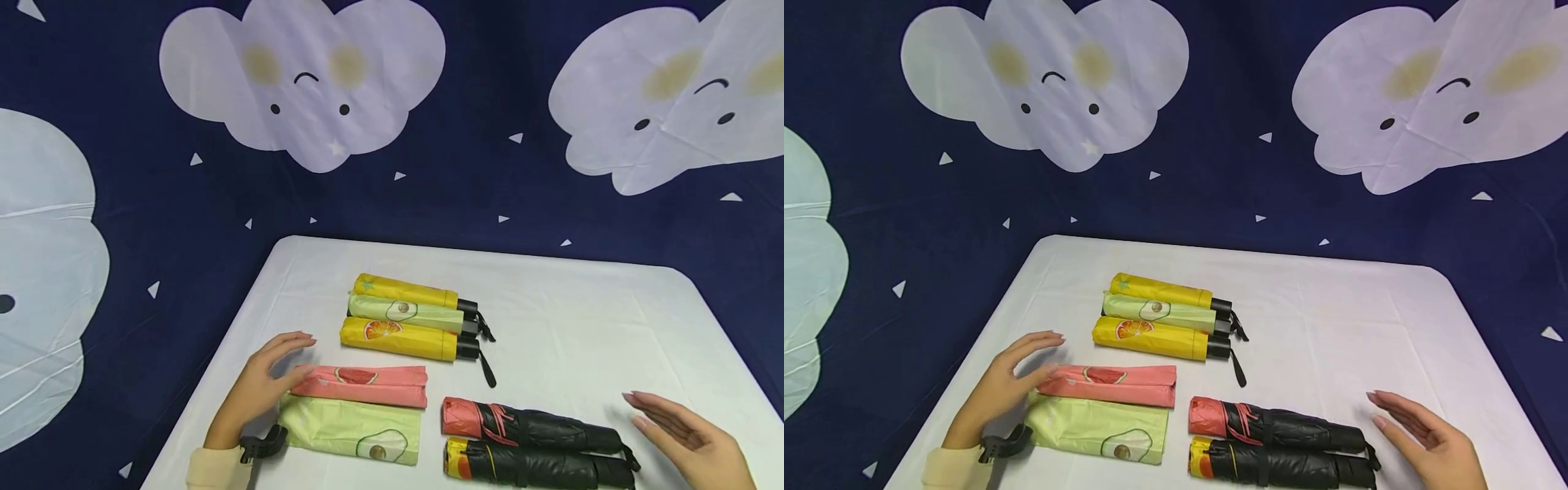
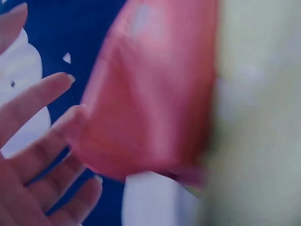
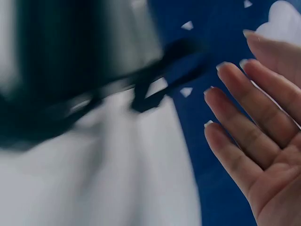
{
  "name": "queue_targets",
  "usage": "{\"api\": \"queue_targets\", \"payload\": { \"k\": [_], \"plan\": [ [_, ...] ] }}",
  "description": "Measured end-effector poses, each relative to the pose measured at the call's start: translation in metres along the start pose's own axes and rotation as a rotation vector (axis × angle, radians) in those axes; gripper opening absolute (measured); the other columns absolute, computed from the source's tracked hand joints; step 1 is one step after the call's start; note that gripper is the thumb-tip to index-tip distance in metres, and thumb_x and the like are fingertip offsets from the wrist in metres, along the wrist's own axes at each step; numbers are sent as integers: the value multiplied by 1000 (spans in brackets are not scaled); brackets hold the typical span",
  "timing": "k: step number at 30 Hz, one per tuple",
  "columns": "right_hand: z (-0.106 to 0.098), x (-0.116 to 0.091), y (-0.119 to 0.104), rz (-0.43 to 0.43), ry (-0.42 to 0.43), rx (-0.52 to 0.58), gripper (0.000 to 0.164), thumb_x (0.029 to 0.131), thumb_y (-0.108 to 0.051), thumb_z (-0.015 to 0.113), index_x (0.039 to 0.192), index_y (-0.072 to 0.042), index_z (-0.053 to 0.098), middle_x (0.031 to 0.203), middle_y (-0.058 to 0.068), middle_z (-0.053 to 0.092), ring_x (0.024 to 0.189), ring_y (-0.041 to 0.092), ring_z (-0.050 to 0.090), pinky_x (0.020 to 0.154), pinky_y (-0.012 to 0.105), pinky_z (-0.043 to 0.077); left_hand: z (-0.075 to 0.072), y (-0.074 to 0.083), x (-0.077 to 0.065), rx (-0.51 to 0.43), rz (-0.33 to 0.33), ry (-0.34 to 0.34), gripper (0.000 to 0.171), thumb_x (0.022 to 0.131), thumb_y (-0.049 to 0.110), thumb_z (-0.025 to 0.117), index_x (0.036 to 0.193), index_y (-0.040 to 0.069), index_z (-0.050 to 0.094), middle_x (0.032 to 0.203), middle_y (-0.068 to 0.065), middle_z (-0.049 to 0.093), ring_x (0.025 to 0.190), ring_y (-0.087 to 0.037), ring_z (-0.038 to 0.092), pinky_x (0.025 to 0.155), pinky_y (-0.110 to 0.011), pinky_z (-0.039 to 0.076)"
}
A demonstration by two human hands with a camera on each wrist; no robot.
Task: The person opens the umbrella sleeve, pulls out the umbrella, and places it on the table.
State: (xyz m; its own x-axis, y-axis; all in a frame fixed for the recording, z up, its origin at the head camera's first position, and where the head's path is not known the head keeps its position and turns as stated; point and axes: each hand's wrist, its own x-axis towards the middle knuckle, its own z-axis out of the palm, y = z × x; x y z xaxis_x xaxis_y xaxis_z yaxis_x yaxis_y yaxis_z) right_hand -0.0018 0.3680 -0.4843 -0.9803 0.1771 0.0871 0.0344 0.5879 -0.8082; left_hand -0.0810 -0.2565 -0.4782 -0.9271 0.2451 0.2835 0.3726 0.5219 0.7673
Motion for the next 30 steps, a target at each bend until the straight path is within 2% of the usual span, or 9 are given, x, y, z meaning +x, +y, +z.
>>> {"api": "queue_targets", "payload": {
  "k": [4, 8, 11, 14, 17, 20, 26, 30],
  "plan": [
    [-6, 16, -32, -71, 48, -17, 42, 92, -12, 79, 131, -3, 67, 119, -2, 74, 105, -2, 68, 81, 10, 51, -2, 20, 17, 24, 79, 94, 41, 88, 15, 84, 126, 26, 71, 131, 5, 65, 126, -16, 57, 106, -17, 38],
    [7, 38, -76, -229, 54, -38, 39, 89, -10, 81, 127, -11, 72, 117, 1, 75, 106, -4, 66, 84, 7, 48, 7, 44, 42, 62, 194, 142, 40, 84, 9, 85, 122, 17, 73, 123, 3, 69, 117, -19, 62, 103, -22, 44],
    [32, 53, -103, -351, 63, -70, 37, 85, -8, 85, 120, -16, 76, 113, 0, 76, 104, -4, 66, 87, 6, 46, 20, 58, 61, 145, 218, 120, 39, 84, 11, 86, 121, 13, 73, 121, 2, 69, 116, -20, 64, 102, -30, 48],
    [61, 66, -122, -436, 27, -167, 32, 85, -16, 86, 116, -20, 78, 110, -4, 76, 100, 2, 68, 87, 11, 49, 32, 65, 78, 277, 197, 41, 39, 85, 16, 86, 121, 12, 73, 122, -1, 69, 117, -22, 63, 101, -40, 51],
    [89, 77, -136, -448, -74, -214, 30, 88, -25, 84, 117, -21, 77, 110, -6, 76, 101, 13, 71, 87, 29, 57, 40, 70, 93, 421, 173, -51, 39, 84, 19, 87, 121, 12, 74, 121, -4, 70, 116, -25, 64, 100, -45, 52],
    [109, 88, -145, -408, -171, -203, 30, 90, -27, 81, 119, -19, 76, 113, -3, 75, 104, 23, 71, 88, 48, 58, 45, 70, 105, 491, 151, -117, 39, 83, 17, 88, 119, 10, 75, 120, -6, 70, 114, -26, 65, 99, -45, 52],
    [140, 96, -143, -323, -250, -247, 33, 92, -26, 79, 122, -12, 74, 114, 4, 75, 107, 30, 69, 90, 53, 56, 57, 58, 107, 474, 80, -213, 41, 82, 19, 88, 120, 9, 74, 124, -8, 69, 118, -27, 63, 102, -44, 50],
    [152, 95, -135, -308, -274, -285, 36, 91, -25, 79, 123, -9, 74, 116, 6, 74, 106, 32, 69, 88, 53, 56, 62, 55, 107, 422, 71, -252, 45, 81, 20, 90, 121, 11, 74, 127, -5, 68, 121, -25, 61, 104, -44, 49]
  ]
}}
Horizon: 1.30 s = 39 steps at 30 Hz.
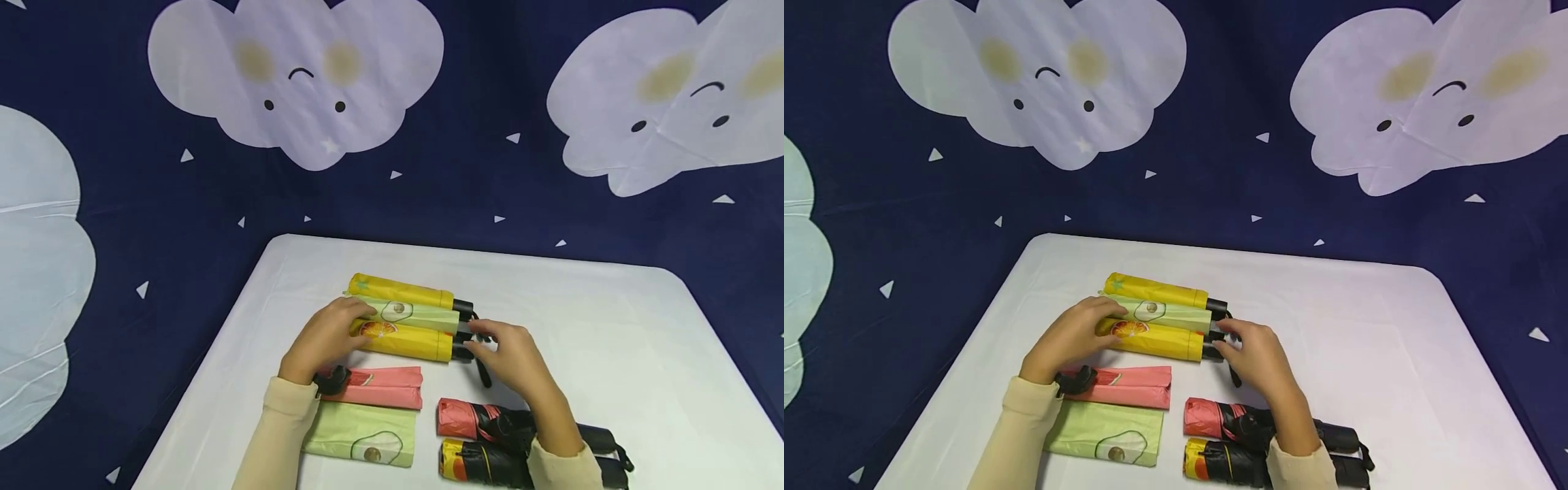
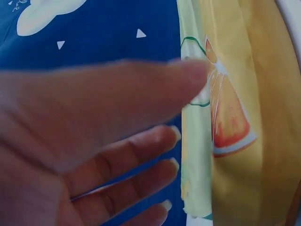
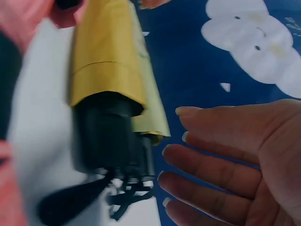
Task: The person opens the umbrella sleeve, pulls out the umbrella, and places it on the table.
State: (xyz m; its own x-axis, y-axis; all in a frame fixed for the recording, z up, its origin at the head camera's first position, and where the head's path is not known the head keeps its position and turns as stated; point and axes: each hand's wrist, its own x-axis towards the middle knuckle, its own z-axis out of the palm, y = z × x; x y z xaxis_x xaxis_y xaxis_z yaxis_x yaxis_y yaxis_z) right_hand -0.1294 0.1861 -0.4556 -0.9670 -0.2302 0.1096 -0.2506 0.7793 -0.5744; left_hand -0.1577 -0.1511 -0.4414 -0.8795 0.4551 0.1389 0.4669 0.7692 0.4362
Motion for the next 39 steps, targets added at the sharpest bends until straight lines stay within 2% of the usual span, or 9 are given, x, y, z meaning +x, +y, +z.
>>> {"api": "queue_targets", "payload": {
  "k": [4, 14, 17, 21, 26, 39],
  "plan": [
    [7, 1, 6, 9, -35, -9, 35, 91, -23, 80, 122, -8, 74, 118, 8, 74, 107, 33, 69, 88, 53, 56, 2, -4, 1, -60, -7, -35, 49, 80, 23, 91, 124, 13, 73, 130, -3, 66, 123, -24, 58, 106, -44, 47],
    [17, 4, 24, 11, -76, 66, 34, 89, -18, 82, 121, -9, 75, 120, 9, 73, 106, 32, 70, 88, 49, 57, 9, -35, -3, -147, -84, -68, 50, 76, 15, 92, 123, 13, 73, 128, -2, 68, 125, -25, 58, 110, -45, 43],
    [19, 3, 26, 10, -79, 72, 37, 88, -17, 83, 122, -8, 74, 121, 11, 72, 106, 31, 70, 88, 49, 57, 13, -38, -2, -172, -103, -96, 52, 76, 10, 92, 125, 13, 72, 130, -4, 66, 125, -26, 57, 110, -45, 43],
    [22, 3, 25, 5, -125, 16, 39, 86, -18, 84, 123, -8, 74, 120, 13, 72, 107, 32, 68, 91, 53, 55, 16, -38, -2, -190, -132, -124, 57, 73, 3, 92, 126, 13, 72, 128, -4, 68, 121, -25, 59, 108, -45, 45],
    [26, 4, 23, 13, -174, -70, 42, 85, -21, 86, 123, -9, 73, 121, 14, 71, 117, 39, 63, 100, 59, 48, 21, -38, -2, -168, -119, -139, 57, 68, -1, 93, 120, 12, 74, 117, -3, 71, 109, -22, 62, 102, -45, 49],
    [28, 2, 23, -43, -141, -91, 45, 81, -15, 89, 122, -8, 74, 119, 12, 72, 115, 36, 65, 99, 56, 49, 23, -38, -2, -130, -38, -107, 52, 68, 1, 94, 116, 10, 75, 112, -1, 72, 105, -20, 63, 98, -43, 51]
  ]
}}
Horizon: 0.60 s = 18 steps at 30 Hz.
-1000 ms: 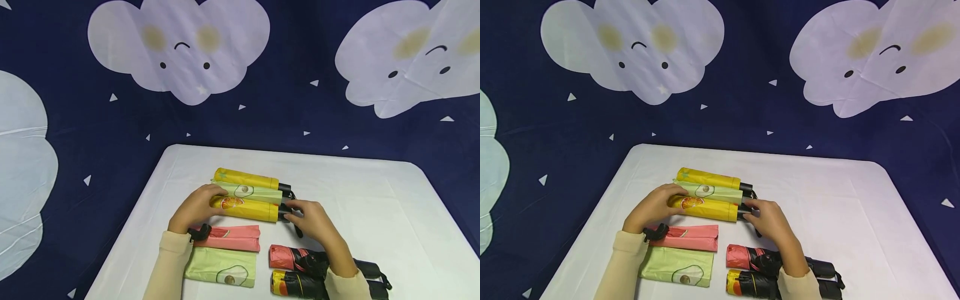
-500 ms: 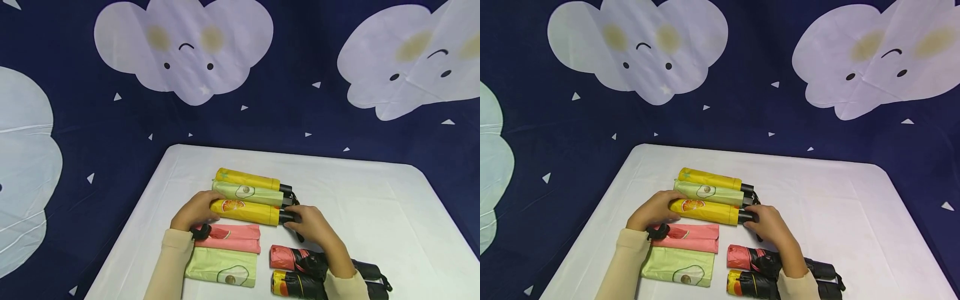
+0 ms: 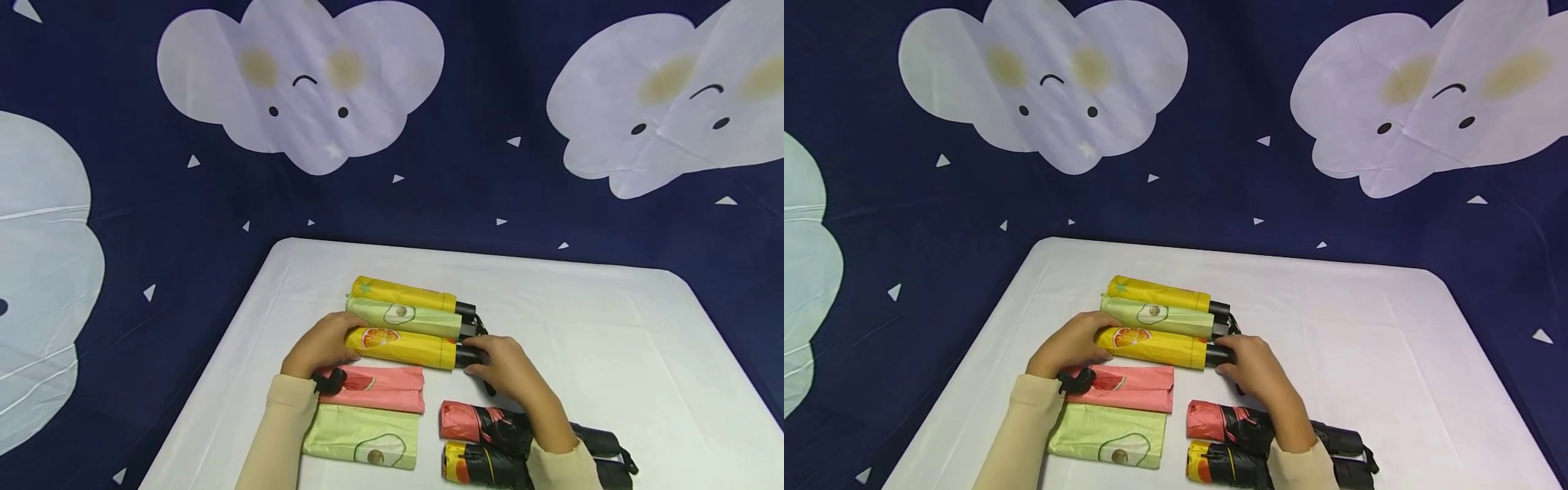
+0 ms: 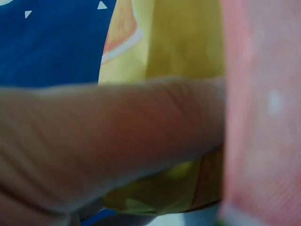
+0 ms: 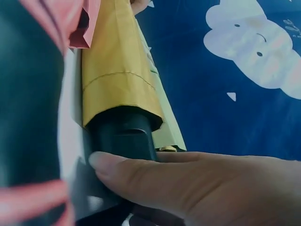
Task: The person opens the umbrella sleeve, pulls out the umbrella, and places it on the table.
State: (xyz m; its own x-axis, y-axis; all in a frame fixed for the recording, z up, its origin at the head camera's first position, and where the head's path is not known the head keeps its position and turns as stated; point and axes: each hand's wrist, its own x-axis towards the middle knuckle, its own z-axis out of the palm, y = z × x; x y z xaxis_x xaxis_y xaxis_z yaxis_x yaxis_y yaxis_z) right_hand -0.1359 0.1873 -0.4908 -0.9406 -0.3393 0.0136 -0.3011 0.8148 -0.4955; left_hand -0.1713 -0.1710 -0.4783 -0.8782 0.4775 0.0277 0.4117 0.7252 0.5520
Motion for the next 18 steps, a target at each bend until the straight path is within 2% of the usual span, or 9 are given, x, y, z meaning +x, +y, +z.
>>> {"api": "queue_targets", "payload": {
  "k": [5, 9, 11, 14, 16, 18],
  "plan": [
    [-7, -2, 7, -27, 12, 74, 44, 80, -15, 89, 121, -10, 74, 118, 9, 73, 108, 30, 68, 92, 50, 55, -6, 1, -1, -55, 25, 5, 52, 69, 5, 94, 117, 13, 75, 113, 3, 72, 106, -17, 63, 99, -41, 51],
    [-19, -7, 12, -47, 33, 243, 44, 82, -16, 88, 123, -11, 73, 120, 10, 72, 103, 26, 71, 86, 41, 59, -15, 0, -5, -184, 39, 51, 55, 69, 7, 94, 119, 21, 75, 113, 12, 70, 104, -11, 63, 96, -38, 52],
    [-27, -11, 13, -33, 45, 347, 43, 83, -19, 88, 123, -15, 73, 122, 10, 71, 103, 24, 72, 85, 36, 60, -20, 0, -7, -269, 59, 79, 54, 70, 9, 94, 119, 24, 75, 113, 13, 70, 103, -11, 63, 92, -37, 53],
    [-38, -15, 16, -2, 48, 506, 43, 83, -24, 87, 123, -20, 73, 123, 10, 70, 101, 24, 73, 79, 33, 61, -26, 0, -10, -422, 111, 116, 52, 73, 11, 94, 119, 24, 74, 116, 9, 69, 100, -15, 64, 85, -34, 56],
    [-45, -19, 17, 21, 51, 615, 42, 84, -23, 87, 124, -20, 73, 122, 11, 70, 97, 25, 73, 73, 33, 60, -29, 1, -11, -538, 141, 140, 51, 75, 9, 93, 121, 20, 74, 119, 1, 69, 98, -20, 64, 81, -32, 57],
    [-51, -22, 17, 10, 57, 716, 42, 87, -17, 84, 126, -14, 71, 120, 15, 69, 93, 27, 73, 69, 34, 59, -31, 5, -12, -671, 155, 158, 51, 78, 4, 90, 125, 12, 72, 123, -7, 67, 95, -23, 65, 80, -31, 58]
  ]
}}
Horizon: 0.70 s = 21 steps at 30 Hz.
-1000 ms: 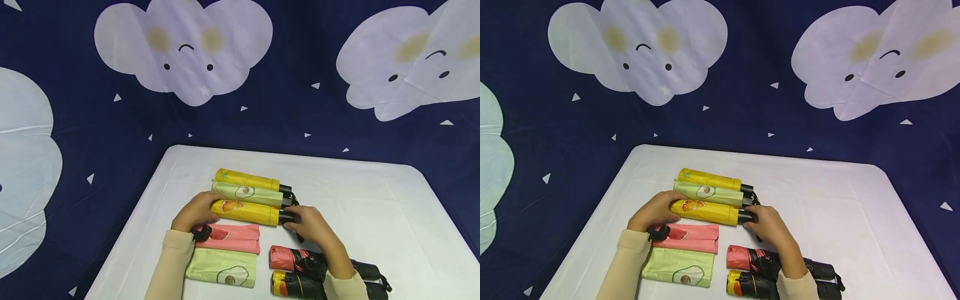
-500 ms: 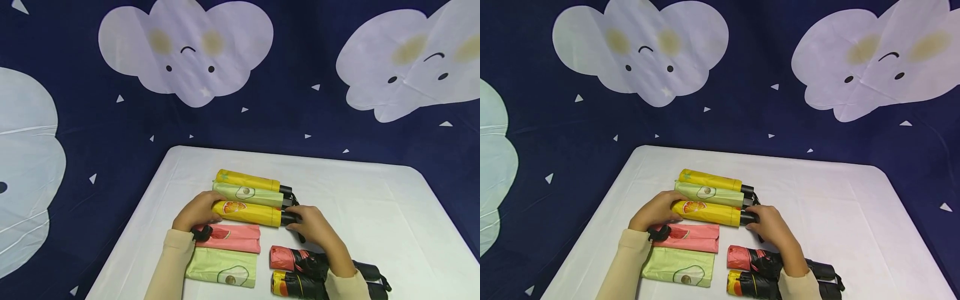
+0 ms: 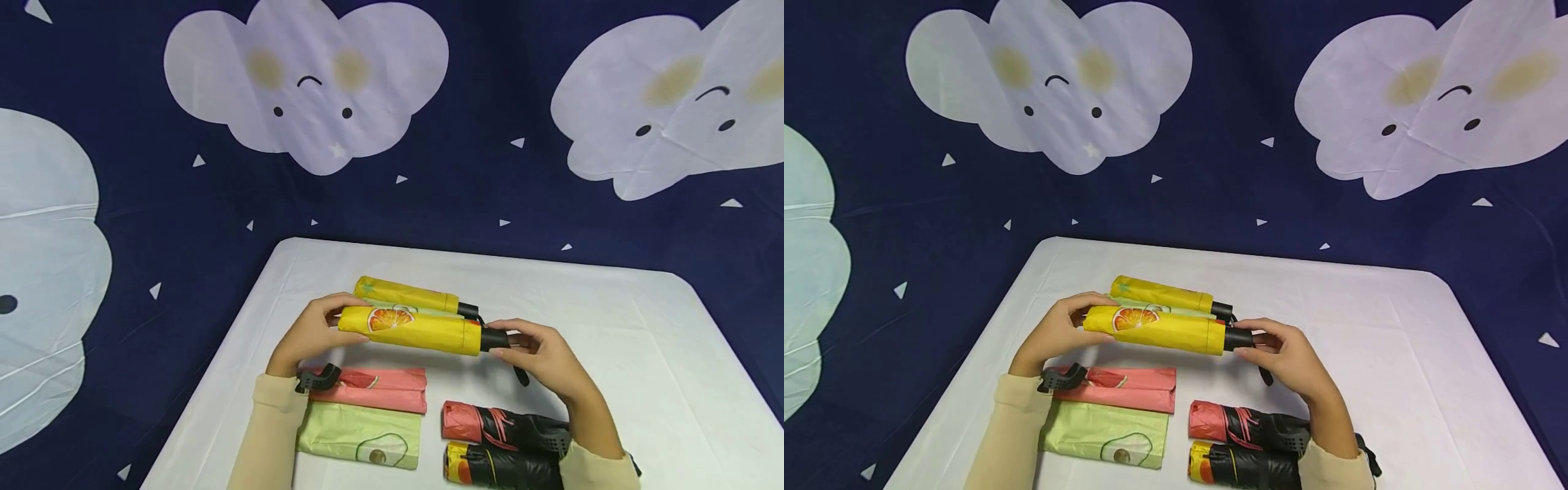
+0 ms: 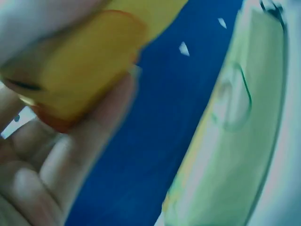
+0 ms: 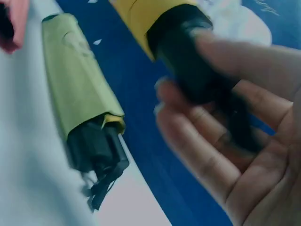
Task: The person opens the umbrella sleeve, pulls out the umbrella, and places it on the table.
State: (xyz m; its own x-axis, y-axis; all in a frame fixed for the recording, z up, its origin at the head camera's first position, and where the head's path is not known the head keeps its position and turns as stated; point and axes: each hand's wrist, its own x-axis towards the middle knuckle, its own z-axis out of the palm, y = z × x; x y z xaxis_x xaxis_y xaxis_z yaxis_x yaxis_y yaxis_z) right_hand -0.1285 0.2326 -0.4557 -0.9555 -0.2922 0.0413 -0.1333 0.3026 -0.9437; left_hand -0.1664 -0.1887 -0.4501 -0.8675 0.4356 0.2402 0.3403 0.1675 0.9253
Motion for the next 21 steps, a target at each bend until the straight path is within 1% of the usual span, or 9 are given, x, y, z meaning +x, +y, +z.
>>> {"api": "queue_targets", "payload": {
  "k": [2, 4, 5, 7, 8, 10, 13, 17, 21],
  "plan": [
    [-4, -2, -4, -29, 8, 84, 40, 89, -10, 81, 128, -7, 69, 117, 16, 70, 90, 27, 72, 66, 33, 57, 3, 3, 1, -137, 12, 19, 53, 79, -1, 87, 129, 4, 68, 125, -15, 64, 94, -24, 67, 79, -31, 59],
    [-6, -4, -8, -73, 20, 164, 39, 92, -2, 76, 129, 0, 66, 117, 16, 70, 90, 27, 73, 70, 33, 60, 8, 8, 3, -259, 18, 22, 54, 82, -4, 83, 132, -2, 63, 125, -21, 61, 95, -26, 68, 79, -32, 60],
    [-6, -4, -9, -96, 24, 201, 39, 93, 1, 74, 130, 3, 64, 119, 15, 69, 91, 26, 73, 72, 33, 61, 10, 10, 4, -300, 21, 15, 54, 84, -4, 82, 134, -3, 61, 126, -22, 59, 95, -26, 68, 79, -32, 60],
    [-6, -5, -12, -122, 37, 253, 38, 93, 4, 71, 130, 7, 62, 119, 14, 70, 93, 24, 74, 78, 36, 61, 15, 10, 6, -351, 31, -12, 56, 86, -2, 80, 137, -5, 57, 126, -24, 57, 97, -26, 68, 79, -32, 60],
    [-6, -6, -13, -131, 44, 267, 39, 93, 5, 71, 130, 7, 62, 120, 14, 70, 94, 24, 74, 79, 38, 61, 18, 11, 7, -363, 32, -25, 56, 87, 0, 80, 138, -4, 57, 128, -24, 57, 98, -27, 67, 79, -32, 60],
    [-6, -7, -14, -142, 57, 270, 40, 91, 6, 73, 130, 8, 62, 121, 13, 70, 95, 23, 73, 79, 39, 61, 21, 11, 9, -356, 37, -46, 56, 89, 0, 79, 139, -3, 56, 129, -24, 57, 99, -26, 67, 79, -32, 60],
    [-5, -8, -16, -140, 69, 221, 43, 89, 5, 75, 130, 6, 63, 120, 12, 70, 94, 22, 72, 76, 35, 61, 25, 11, 11, -352, 37, -69, 55, 89, 0, 79, 140, -1, 58, 132, -22, 58, 99, -26, 67, 79, -32, 60],
    [-5, -9, -16, -139, 73, 186, 43, 88, 6, 76, 130, 5, 64, 120, 11, 69, 97, 22, 72, 76, 32, 61, 29, 13, 11, -346, 30, -79, 52, 89, 2, 79, 137, 2, 61, 129, -21, 61, 96, -25, 66, 77, -31, 60],
    [-5, -10, -18, -157, 85, 220, 43, 86, 9, 76, 127, 9, 64, 118, 11, 70, 96, 21, 72, 76, 32, 61, 30, 17, 10, -332, 18, -69, 51, 87, 1, 81, 135, 2, 63, 123, -21, 61, 93, -24, 66, 76, -30, 60]
  ]
}}
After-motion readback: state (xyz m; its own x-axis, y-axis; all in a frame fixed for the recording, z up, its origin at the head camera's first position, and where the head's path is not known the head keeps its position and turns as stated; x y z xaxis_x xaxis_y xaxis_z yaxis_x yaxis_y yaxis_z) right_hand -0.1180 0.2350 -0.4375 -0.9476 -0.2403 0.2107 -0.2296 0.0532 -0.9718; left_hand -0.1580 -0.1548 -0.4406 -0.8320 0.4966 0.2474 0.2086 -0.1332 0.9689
